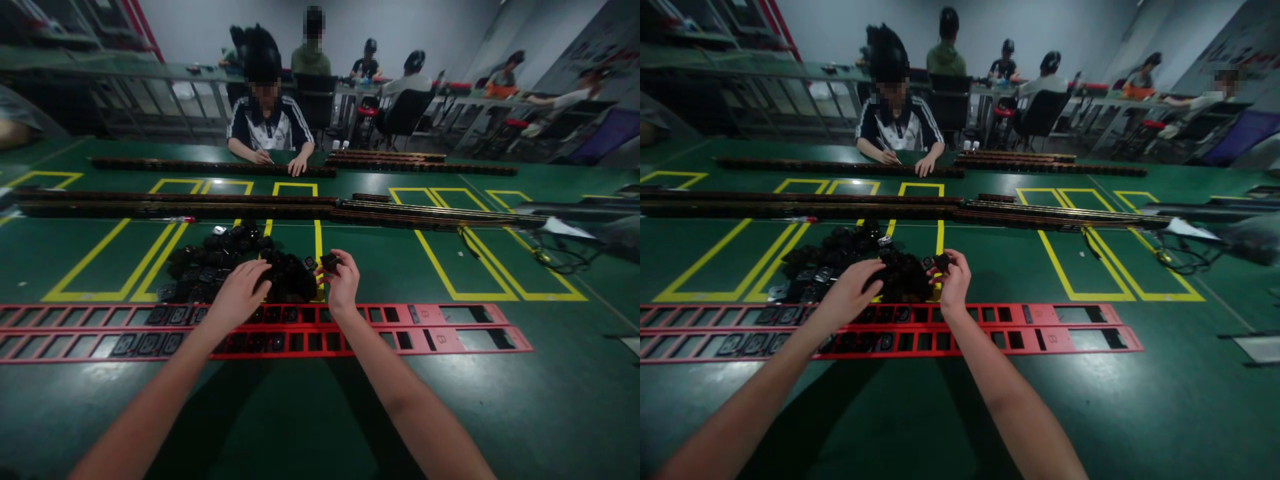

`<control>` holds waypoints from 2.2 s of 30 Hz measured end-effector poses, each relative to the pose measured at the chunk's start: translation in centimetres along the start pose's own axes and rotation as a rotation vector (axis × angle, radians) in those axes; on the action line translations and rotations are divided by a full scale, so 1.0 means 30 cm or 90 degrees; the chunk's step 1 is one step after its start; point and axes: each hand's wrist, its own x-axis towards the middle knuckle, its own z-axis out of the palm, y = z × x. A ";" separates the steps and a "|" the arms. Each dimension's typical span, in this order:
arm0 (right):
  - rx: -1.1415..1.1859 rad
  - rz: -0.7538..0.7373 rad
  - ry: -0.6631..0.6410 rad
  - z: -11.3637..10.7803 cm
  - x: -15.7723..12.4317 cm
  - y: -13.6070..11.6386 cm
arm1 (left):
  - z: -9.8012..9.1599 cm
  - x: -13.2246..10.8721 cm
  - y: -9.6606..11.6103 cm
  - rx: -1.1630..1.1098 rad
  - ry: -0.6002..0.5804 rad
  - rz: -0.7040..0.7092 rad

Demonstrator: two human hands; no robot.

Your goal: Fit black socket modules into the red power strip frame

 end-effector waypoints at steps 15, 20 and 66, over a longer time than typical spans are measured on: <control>-0.222 0.019 -0.115 -0.023 -0.088 -0.065 | 0.070 -0.105 0.056 0.112 -0.077 0.012; -0.481 -0.024 -0.211 -0.118 -0.170 -0.100 | 0.072 -0.104 0.054 0.098 -0.074 0.012; -0.904 -0.264 -0.407 -0.120 -0.220 -0.062 | 0.066 -0.100 0.061 0.111 -0.082 0.010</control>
